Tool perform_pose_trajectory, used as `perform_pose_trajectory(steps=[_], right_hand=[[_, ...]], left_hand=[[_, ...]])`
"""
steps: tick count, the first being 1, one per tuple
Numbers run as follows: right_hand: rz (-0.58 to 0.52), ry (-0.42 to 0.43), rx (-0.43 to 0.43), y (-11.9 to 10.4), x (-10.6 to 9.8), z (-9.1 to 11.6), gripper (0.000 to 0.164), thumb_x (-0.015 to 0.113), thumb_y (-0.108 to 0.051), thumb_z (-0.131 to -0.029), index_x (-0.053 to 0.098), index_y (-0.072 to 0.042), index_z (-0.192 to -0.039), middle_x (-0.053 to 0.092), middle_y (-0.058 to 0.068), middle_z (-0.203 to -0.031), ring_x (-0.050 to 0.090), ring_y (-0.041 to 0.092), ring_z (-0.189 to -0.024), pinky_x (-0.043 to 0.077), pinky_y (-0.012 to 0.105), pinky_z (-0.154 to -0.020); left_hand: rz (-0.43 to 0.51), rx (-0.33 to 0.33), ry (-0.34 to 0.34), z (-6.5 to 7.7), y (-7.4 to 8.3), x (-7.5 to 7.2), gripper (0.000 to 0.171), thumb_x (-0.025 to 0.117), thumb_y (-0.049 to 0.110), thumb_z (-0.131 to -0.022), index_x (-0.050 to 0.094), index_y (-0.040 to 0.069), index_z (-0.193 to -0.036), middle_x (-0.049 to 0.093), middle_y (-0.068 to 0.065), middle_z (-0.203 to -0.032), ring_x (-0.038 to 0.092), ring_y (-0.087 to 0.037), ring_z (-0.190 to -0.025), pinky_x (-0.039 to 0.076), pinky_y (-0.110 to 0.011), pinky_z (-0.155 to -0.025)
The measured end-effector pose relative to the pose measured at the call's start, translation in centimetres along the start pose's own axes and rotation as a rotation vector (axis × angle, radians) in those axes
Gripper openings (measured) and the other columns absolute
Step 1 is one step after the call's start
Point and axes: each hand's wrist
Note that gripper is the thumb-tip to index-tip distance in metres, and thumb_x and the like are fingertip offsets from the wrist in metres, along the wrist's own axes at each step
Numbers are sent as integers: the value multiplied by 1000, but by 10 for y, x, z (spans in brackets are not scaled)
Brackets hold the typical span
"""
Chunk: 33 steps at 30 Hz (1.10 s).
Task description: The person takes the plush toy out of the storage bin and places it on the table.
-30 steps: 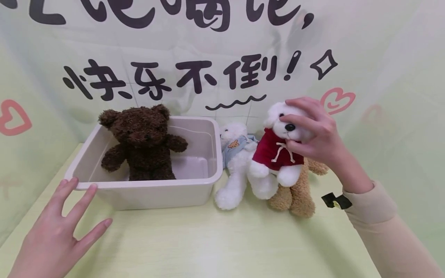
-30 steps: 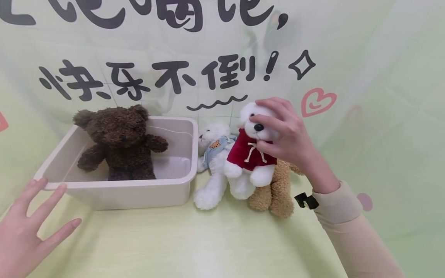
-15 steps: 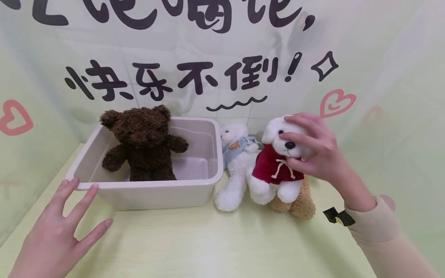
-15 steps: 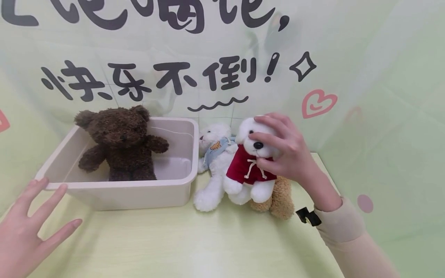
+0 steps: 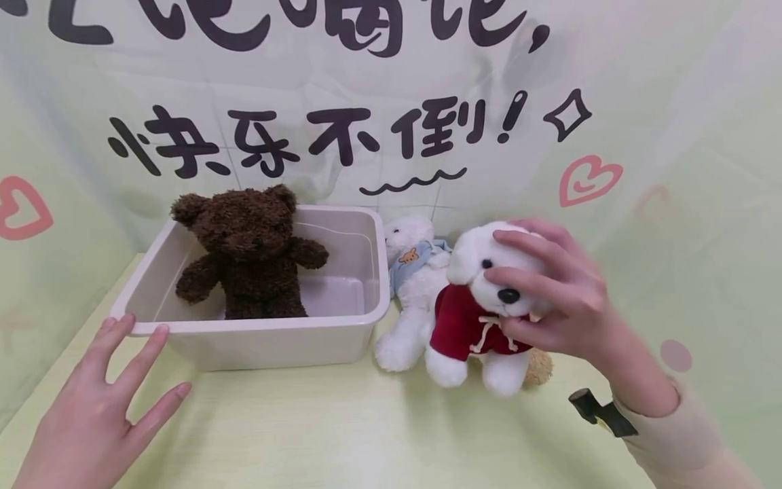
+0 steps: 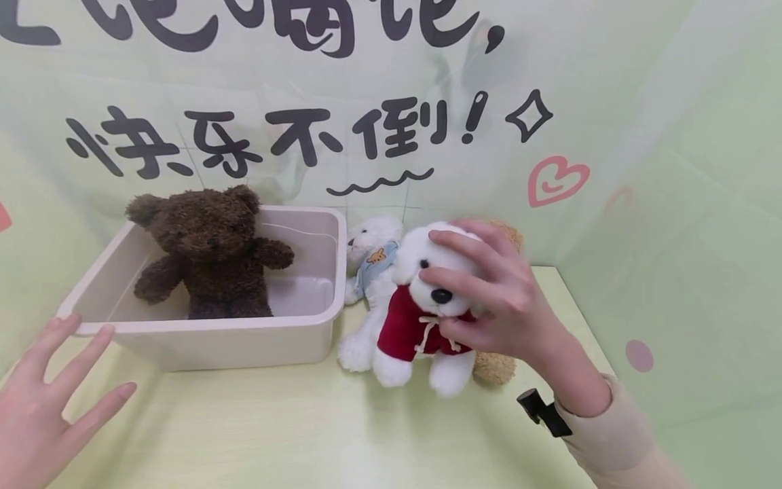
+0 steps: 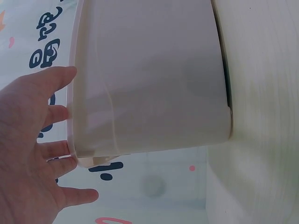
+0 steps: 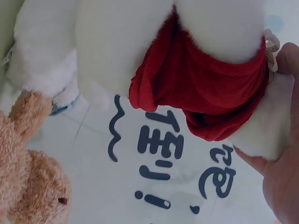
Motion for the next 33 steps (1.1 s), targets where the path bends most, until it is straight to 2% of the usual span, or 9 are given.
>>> perform_pose_trajectory(steps=[2, 6, 9, 13, 15, 22, 25, 29, 33], right_hand=[[-5, -4, -21, -5, 3, -1, 23, 64, -25, -89, 75, -5, -87, 70, 25, -107, 62, 50, -99, 50, 36, -101], [-5, -35, -42, -14, 10, 0, 21, 61, -22, -88, 75, -7, -88, 70, 25, -106, 62, 50, -100, 51, 40, -99], [-7, -64, -50, -21, 15, 2, 20, 60, -21, -88, 75, -8, -90, 70, 25, -106, 62, 50, -100, 53, 42, -96], [-28, -110, -75, -25, 24, 9, 22, 60, -20, -87, 75, -7, -94, 70, 26, -109, 63, 51, -100, 55, 45, -93], [-35, -155, -87, -27, 29, 15, 23, 60, -21, -88, 75, -8, -99, 69, 25, -113, 62, 51, -103, 56, 47, -91], [4, -290, -147, -28, 43, 38, 24, 59, -22, -93, 74, -9, -107, 67, 24, -121, 62, 51, -107, 58, 52, -85], [45, -288, -186, -29, 46, 43, 23, 59, -22, -95, 74, -9, -107, 68, 23, -120, 63, 51, -105, 58, 52, -86], [84, -264, -249, -30, 49, 49, 23, 58, -23, -99, 74, -9, -106, 69, 22, -118, 66, 51, -103, 58, 52, -86], [97, -264, -285, -34, 50, 60, 27, 57, -30, -102, 75, -10, -106, 71, 21, -117, 66, 51, -103, 58, 51, -85]], left_hand=[[0, -2, -1, 0, 0, 0, 87, 40, 76, -97, 61, 3, -141, 43, -36, -147, 36, -51, -143, 22, -39, -121], [-8, -10, -8, 1, 0, -1, 88, 40, 77, -97, 61, 3, -141, 43, -35, -148, 36, -50, -143, 35, -52, -114], [-9, -12, -7, 1, 0, 0, 88, 40, 77, -96, 60, 4, -142, 43, -34, -148, 35, -50, -144, 35, -50, -114], [-4, -5, 1, 1, 0, 0, 88, 40, 77, -96, 61, 4, -141, 43, -35, -148, 35, -50, -144, 22, -37, -121], [-3, -2, 2, 1, 0, -1, 88, 40, 77, -96, 61, 3, -141, 43, -35, -147, 36, -51, -143, 21, -34, -121], [-12, -2, -5, 2, 0, -1, 89, 39, 77, -96, 61, 4, -141, 43, -35, -147, 36, -51, -143, 25, -40, -120], [-26, -3, -5, 1, 0, -1, 90, 37, 78, -96, 61, 4, -140, 44, -35, -146, 37, -50, -143, 46, -59, -99], [-34, -3, -4, -1, 1, 0, 92, 35, 80, -95, 62, 2, -138, 44, -35, -145, 38, -50, -143, 47, -71, -66], [-33, -5, -4, -1, 1, 1, 93, 35, 80, -95, 63, 2, -137, 44, -35, -145, 38, -49, -143, 46, -72, -65]])
Point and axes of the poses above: each hand's wrist, its own z-axis away from the middle knuckle, its own x-axis out of the palm, y = z × x
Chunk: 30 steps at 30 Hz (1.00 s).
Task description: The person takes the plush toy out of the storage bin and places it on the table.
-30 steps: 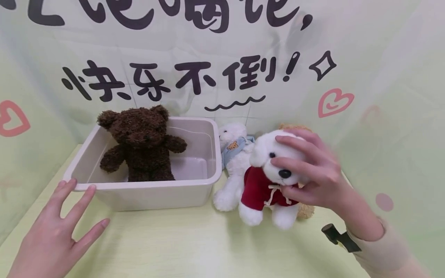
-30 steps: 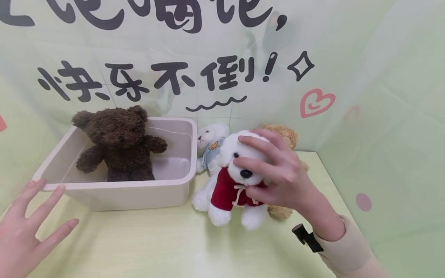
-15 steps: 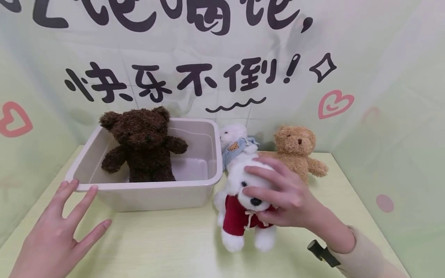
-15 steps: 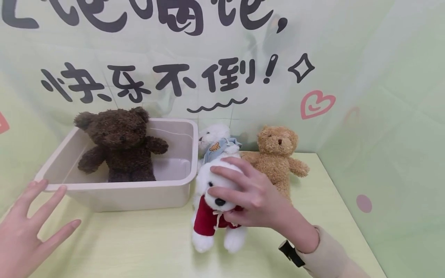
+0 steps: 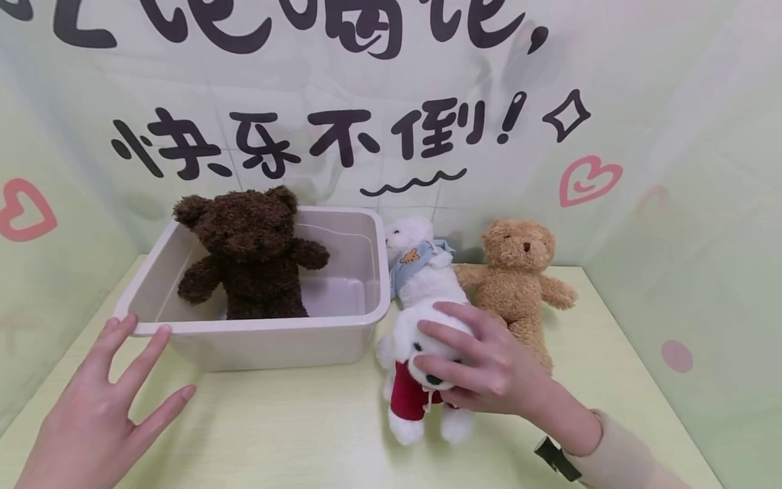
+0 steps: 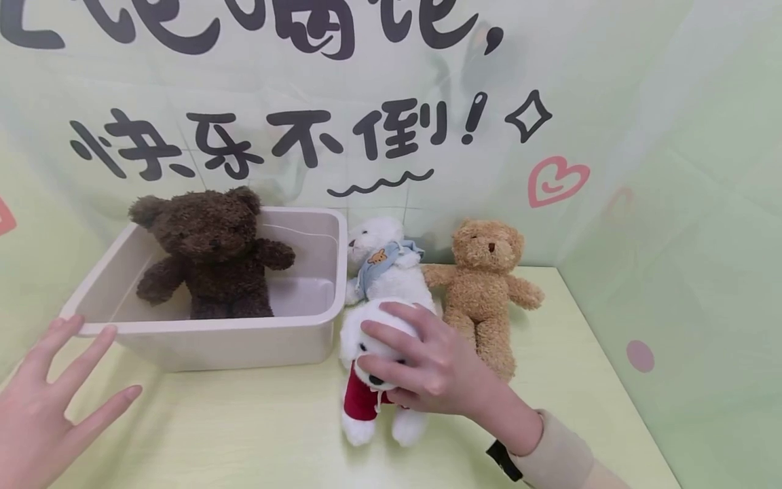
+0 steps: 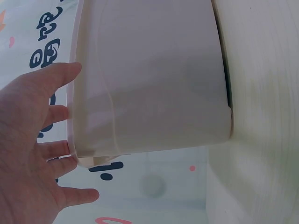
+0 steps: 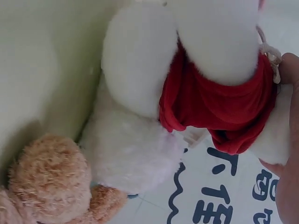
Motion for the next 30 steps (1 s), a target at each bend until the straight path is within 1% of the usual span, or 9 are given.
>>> perform_pose_trajectory(steps=[6, 10, 13, 16, 20, 25, 26, 29, 30], right_hand=[[-24, -79, 6, -12, 3, 12, 29, 63, -32, -96, 74, -10, -110, 70, 21, -121, 67, 48, -107, 57, 49, -85], [-67, -66, 42, -15, 3, 15, 35, 63, -40, -98, 75, -9, -110, 69, 23, -122, 66, 49, -108, 56, 51, -86], [-123, -59, 84, -17, 2, 16, 40, 59, -43, -101, 75, -8, -113, 67, 27, -125, 63, 51, -112, 53, 53, -93], [-164, -80, 136, -19, 0, 16, 43, 51, -42, -106, 73, -7, -119, 64, 29, -129, 59, 52, -118, 49, 54, -101], [-173, -115, 184, -22, -1, 16, 43, 45, -37, -109, 71, -7, -124, 61, 28, -136, 54, 50, -126, 41, 54, -110], [-197, -140, 231, -24, -3, 14, 44, 41, -36, -110, 69, -7, -128, 55, 25, -144, 50, 47, -133, 33, 54, -117], [-207, -142, 238, -24, -3, 14, 44, 41, -37, -110, 69, -7, -128, 54, 24, -146, 49, 46, -133, 32, 53, -118], [-236, -146, 242, -24, -4, 12, 46, 41, -38, -110, 68, -6, -129, 53, 23, -148, 48, 45, -135, 31, 53, -118], [-244, -149, 243, -24, -4, 12, 47, 40, -39, -111, 68, -6, -129, 53, 23, -148, 48, 44, -135, 31, 52, -118]], left_hand=[[-8, 6, -4, 0, -1, 0, 93, 35, 80, -95, 63, 1, -136, 45, -36, -144, 38, -50, -142, 47, -71, -65], [-11, 0, -7, 0, -1, -1, 93, 35, 80, -95, 62, 1, -137, 44, -36, -145, 37, -50, -143, 46, -72, -65], [-8, -5, -6, 0, -1, -1, 93, 36, 80, -95, 62, 1, -138, 43, -35, -146, 37, -49, -143, 46, -73, -65], [1, -9, -5, 0, -1, -1, 93, 36, 80, -95, 62, 2, -138, 43, -35, -146, 37, -49, -144, 46, -74, -67], [15, -20, -12, 1, 0, -1, 93, 37, 80, -94, 61, 4, -141, 42, -35, -149, 35, -48, -145, 45, -76, -69], [19, -29, -19, 1, 0, -1, 93, 37, 80, -94, 60, 4, -142, 41, -35, -150, 33, -48, -146, 44, -77, -70], [21, -30, -19, 1, 0, -1, 92, 37, 80, -94, 60, 4, -142, 40, -35, -150, 33, -48, -146, 44, -78, -72], [22, -33, -23, 2, -1, -1, 92, 38, 80, -94, 59, 5, -143, 40, -35, -150, 32, -48, -146, 43, -77, -83], [24, -31, -20, 2, -1, -1, 91, 39, 79, -95, 59, 5, -143, 40, -35, -150, 33, -48, -146, 43, -74, -90]])
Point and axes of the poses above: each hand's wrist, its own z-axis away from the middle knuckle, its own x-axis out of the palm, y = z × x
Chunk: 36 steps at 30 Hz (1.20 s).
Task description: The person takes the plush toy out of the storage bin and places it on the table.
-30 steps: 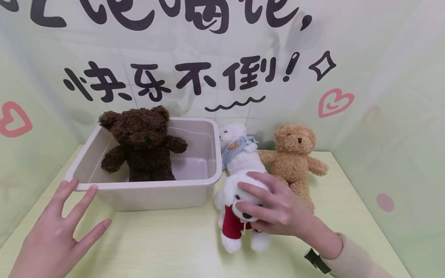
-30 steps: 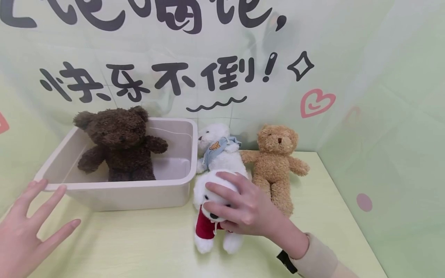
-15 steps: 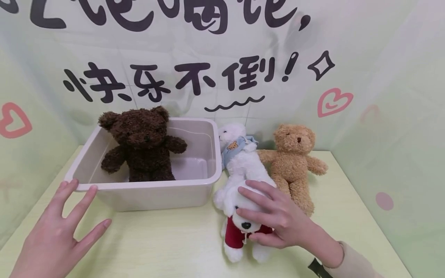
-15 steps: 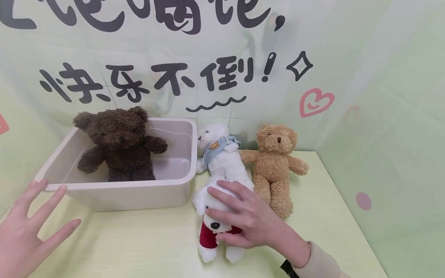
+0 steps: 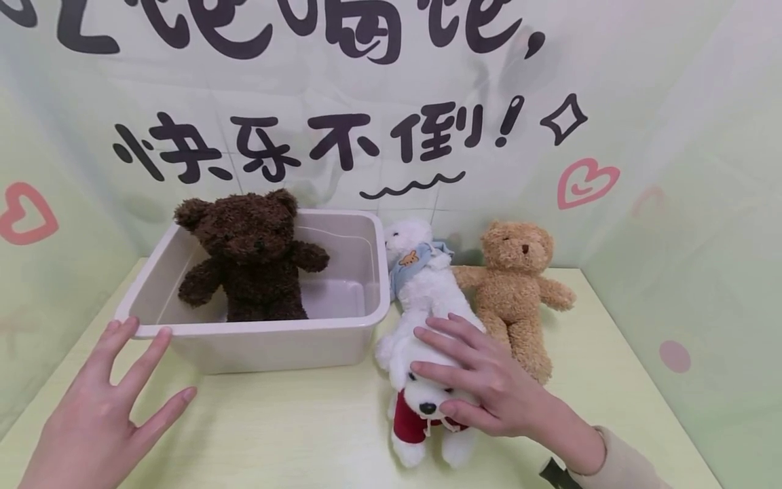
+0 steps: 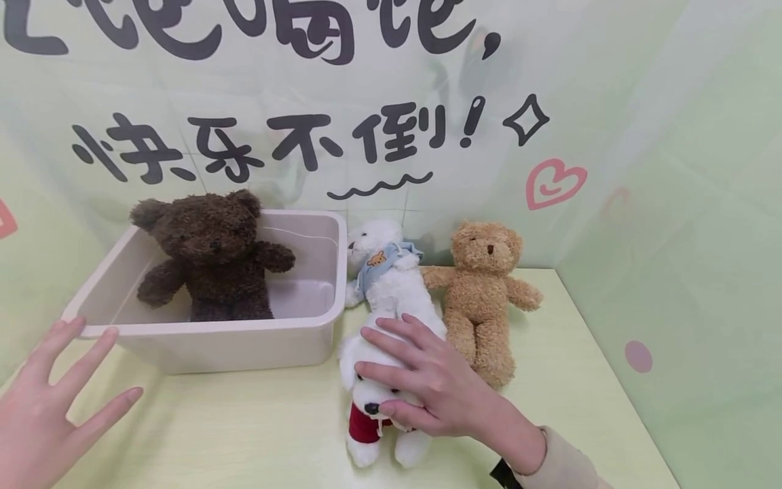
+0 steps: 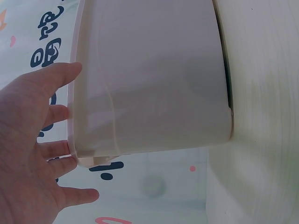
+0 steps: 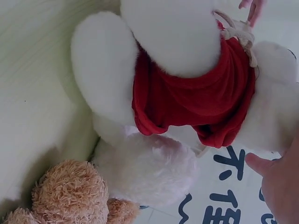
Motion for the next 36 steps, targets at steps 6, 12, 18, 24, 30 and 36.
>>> perform_pose_trajectory(steps=[6, 12, 18, 24, 30, 36], right_hand=[[-69, -18, 12, -1, -2, 0, 53, 38, -44, -110, 68, -6, -130, 54, 22, -147, 49, 43, -135, 35, 52, -116], [-138, -32, 10, 0, -4, -2, 53, 39, -46, -110, 66, -5, -132, 53, 21, -148, 49, 42, -136, 36, 54, -114], [-211, -28, -3, 4, -5, -10, 55, 38, -44, -110, 63, -3, -135, 53, 20, -149, 48, 41, -137, 36, 54, -114], [-392, -94, 79, 7, -10, -27, 58, 33, -47, -111, 56, -7, -145, 49, 16, -153, 44, 37, -141, 32, 50, -117], [-462, -175, 131, 17, -10, -54, 60, 30, -49, -111, 52, -9, -149, 46, 15, -156, 41, 32, -145, 27, 52, -120], [-479, -219, 202, 35, 4, -70, 63, 33, -53, -109, 53, -8, -148, 46, 13, -157, 39, 28, -146, 29, 50, -119]], left_hand=[[6, 3, 3, 1, -1, 1, 90, 40, 79, -95, 59, 5, -143, 40, -34, -150, 33, -48, -146, 40, -66, -103], [12, 7, 12, 3, -2, 1, 89, 41, 77, -96, 59, 5, -144, 40, -34, -150, 32, -47, -147, 22, -44, -121], [9, 13, 23, 2, -1, 1, 88, 41, 77, -96, 59, 5, -144, 41, -34, -149, 33, -47, -147, 21, -40, -122], [15, 18, 26, 3, -1, 0, 88, 41, 77, -96, 60, 4, -143, 42, -34, -149, 33, -47, -146, 20, -37, -122], [11, 1, 23, 4, -1, -2, 89, 41, 78, -95, 59, 5, -143, 41, -34, -149, 32, -46, -147, 36, -56, -112], [2, 13, 19, -1, 2, -3, 91, 38, 80, -95, 61, 4, -141, 43, -34, -148, 34, -46, -146, 45, -75, -69]])
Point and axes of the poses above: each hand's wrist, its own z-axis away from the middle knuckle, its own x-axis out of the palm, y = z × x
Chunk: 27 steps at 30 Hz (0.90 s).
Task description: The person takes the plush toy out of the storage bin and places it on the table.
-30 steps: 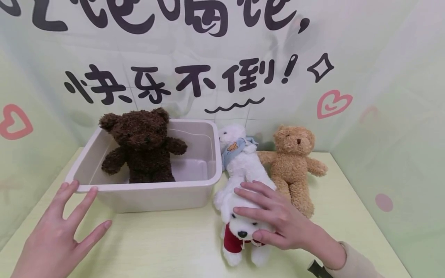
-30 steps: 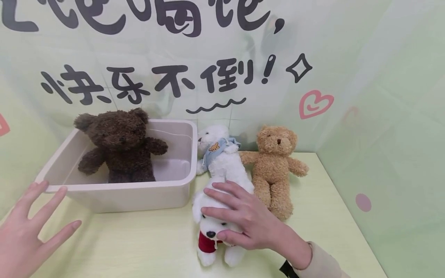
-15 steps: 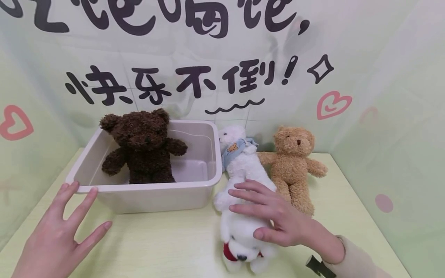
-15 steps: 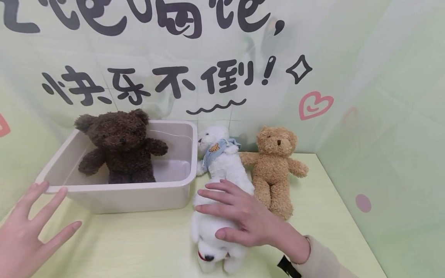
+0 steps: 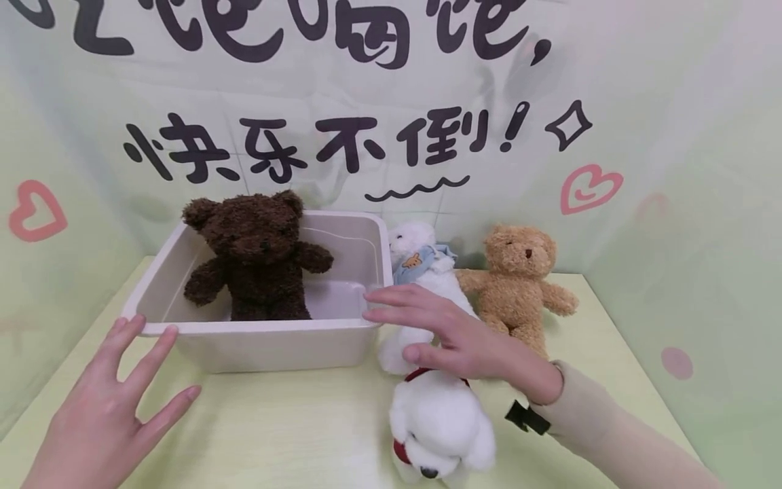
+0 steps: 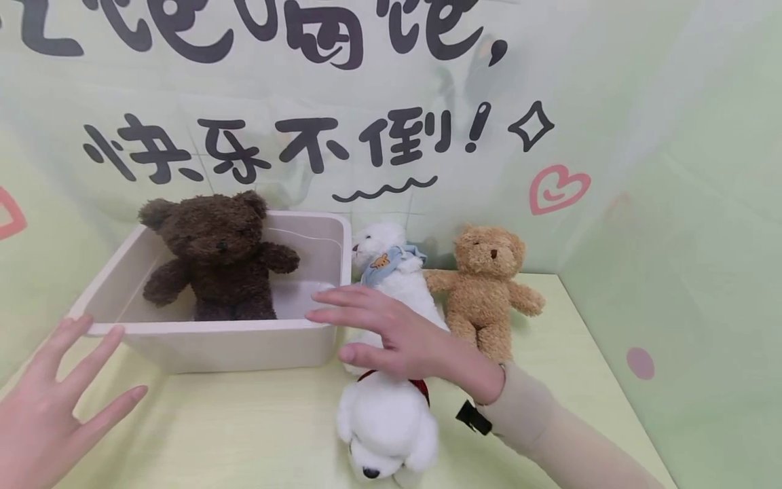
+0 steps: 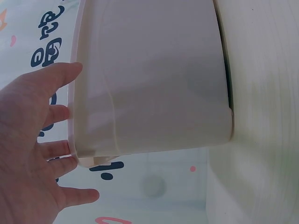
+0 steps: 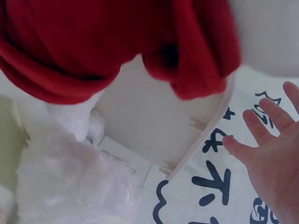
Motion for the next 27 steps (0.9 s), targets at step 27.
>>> perform_pose_trajectory(steps=[27], right_hand=[[22, -156, 251, 76, 16, -99, 78, 67, -40, -98, 30, -16, -163, 24, 9, -169, 20, 18, -154, 17, 41, -123]], left_hand=[[6, 1, -9, 0, 0, 0, 90, 38, 79, -95, 61, 5, -141, 43, -32, -149, 35, -46, -145, 47, -73, -75]])
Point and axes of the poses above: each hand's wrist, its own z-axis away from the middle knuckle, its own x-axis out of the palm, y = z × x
